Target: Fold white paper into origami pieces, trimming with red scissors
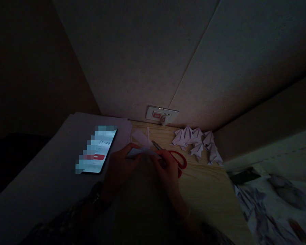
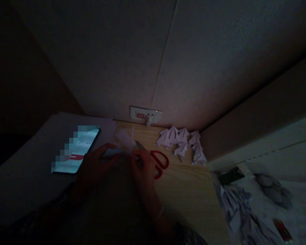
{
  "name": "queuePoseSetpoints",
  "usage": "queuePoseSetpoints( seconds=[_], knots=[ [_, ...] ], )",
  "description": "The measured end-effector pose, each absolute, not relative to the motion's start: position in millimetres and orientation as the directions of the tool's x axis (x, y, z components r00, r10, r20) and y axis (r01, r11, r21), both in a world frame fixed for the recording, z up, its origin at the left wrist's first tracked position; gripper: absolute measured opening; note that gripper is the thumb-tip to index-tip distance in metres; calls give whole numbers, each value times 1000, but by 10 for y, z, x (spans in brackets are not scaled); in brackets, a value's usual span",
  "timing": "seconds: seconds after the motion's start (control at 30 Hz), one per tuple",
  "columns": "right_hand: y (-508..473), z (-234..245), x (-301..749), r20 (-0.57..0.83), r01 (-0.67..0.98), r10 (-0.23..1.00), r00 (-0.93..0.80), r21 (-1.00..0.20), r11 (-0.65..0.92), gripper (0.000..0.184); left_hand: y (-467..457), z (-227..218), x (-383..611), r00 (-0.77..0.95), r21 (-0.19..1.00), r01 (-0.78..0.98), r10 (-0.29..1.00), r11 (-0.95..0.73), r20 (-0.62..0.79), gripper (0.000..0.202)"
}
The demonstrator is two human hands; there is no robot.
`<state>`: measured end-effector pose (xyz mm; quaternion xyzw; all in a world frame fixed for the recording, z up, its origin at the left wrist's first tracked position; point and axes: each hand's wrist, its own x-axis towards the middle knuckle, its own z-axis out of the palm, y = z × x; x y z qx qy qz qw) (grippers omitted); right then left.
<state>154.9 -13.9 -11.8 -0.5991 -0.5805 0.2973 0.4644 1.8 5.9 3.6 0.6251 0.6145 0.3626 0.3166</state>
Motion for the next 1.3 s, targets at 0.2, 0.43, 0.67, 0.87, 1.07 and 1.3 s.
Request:
queuePoseSetpoints(
  seconds=[0.2, 0.43, 0.67, 0.87, 1.07, 1.3],
  knots=[
    [-164, -111, 1522, 255, 445, 965, 55, -872, 205, 8, 58, 64, 33, -32, 835, 550, 998, -25, 51, 22],
    [-177, -113, 1511, 358, 505, 934, 12, -808, 303, 6, 62, 109, 45, -81, 863, 500, 996, 78, -43, 35],
    [-212, -124, 1475, 455, 533, 888, -67, -736, 417, 19, 94, 90, 24, -102, 930, 304, 977, 208, -186, 29],
    [-233, -97, 1488, 471, 587, 876, -105, -682, 437, 23, 130, 48, 2, -95, 956, 55, 954, 289, -283, 41],
    [-255, -74, 1517, 519, 620, 855, -11, -667, 413, 17, 119, 42, 13, -71, 954, 9, 952, 299, -297, 37],
    [-200, -76, 1538, 361, 513, 921, 148, -824, 240, 17, 116, 124, 51, 45, 963, 119, 968, 240, -247, 26]
  ],
)
